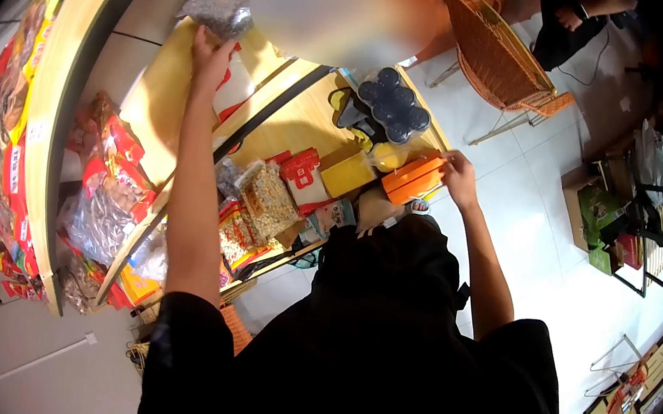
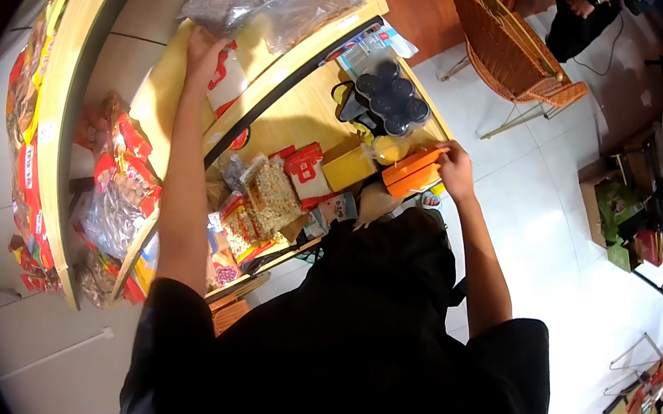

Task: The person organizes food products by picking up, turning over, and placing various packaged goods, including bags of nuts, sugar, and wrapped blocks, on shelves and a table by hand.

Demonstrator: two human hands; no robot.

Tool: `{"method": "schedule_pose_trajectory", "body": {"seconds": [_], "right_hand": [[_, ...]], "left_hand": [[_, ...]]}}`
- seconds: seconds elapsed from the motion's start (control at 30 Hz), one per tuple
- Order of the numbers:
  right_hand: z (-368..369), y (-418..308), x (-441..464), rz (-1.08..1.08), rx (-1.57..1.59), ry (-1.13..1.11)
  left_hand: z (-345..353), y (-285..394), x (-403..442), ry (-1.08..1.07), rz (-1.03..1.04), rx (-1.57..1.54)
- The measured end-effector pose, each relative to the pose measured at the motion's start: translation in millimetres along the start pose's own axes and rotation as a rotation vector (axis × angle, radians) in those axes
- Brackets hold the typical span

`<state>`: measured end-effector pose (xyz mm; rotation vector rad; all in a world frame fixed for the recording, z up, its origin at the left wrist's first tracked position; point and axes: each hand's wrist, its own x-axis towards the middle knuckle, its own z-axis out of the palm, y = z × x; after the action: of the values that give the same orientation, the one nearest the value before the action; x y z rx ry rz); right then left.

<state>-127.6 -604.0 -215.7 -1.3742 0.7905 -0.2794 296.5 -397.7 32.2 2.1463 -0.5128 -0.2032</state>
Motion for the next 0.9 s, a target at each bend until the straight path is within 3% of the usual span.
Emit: {"method": "schedule_pose_trajectory", "body": {"seconds": [0.1, 0.13, 0.17, 0.2, 0.23, 0.27, 0.3, 0.33, 0.4, 0.47, 0.57, 0.6, 0.73, 0.8, 0.9], "right_hand": [[31, 0, 16, -0.033, -0.035, -0.151], [43, 3, 19, -0.045, -0.063, -0.216], [55, 3, 21, -0.061, -0.093, -0.282], [66, -2, 20, -0.059, -0.094, -0.285], [79, -10, 16, -0.026, -0.16, -0.35], [90, -14, 11, 0.01, -0.228, -0.421], [101, -14, 15, 0.21, -0.238, -0.59], [114, -2, 15, 0.149, -0.354, -0.62], [136, 28, 12, 0.099, -0.472, -0.659], [149, 49, 8, -0.115, -0.652, -0.645], [156, 54, 6, 0.019, -0.616, -0.582], [158, 55, 6, 0.035, -0.623, -0.523], [160, 68, 11, 0.073, -0.583, -0.493], [159, 65, 10, 0.117, -0.556, -0.504], [159, 68, 13, 0.124, -0.573, -0.534]], "left_hand": [[22, -23, -77, 0.293, 0.289, -0.127], [50, -12, -132, 0.499, 0.379, -0.116], [63, -33, -167, 0.485, 0.285, -0.081], [72, -81, -194, 0.341, 0.283, -0.063], [91, -78, -233, 0.187, 0.021, -0.237], [108, -117, -259, 0.112, -0.131, -0.093], [121, -146, -288, 0.042, -0.154, -0.026], [125, -148, -307, -0.071, -0.408, -0.068], [132, -165, -331, -0.123, -0.502, -0.064], [139, -218, -345, -0.275, -0.585, -0.113], [144, -209, -335, -0.204, -0.685, -0.087], [141, -184, -323, -0.268, -0.723, -0.223], [156, -206, -292, -0.285, -0.838, -0.121], [159, -200, -278, -0.372, -0.99, -0.22], [172, -220, -276, -0.385, -1.041, -0.277]]}}
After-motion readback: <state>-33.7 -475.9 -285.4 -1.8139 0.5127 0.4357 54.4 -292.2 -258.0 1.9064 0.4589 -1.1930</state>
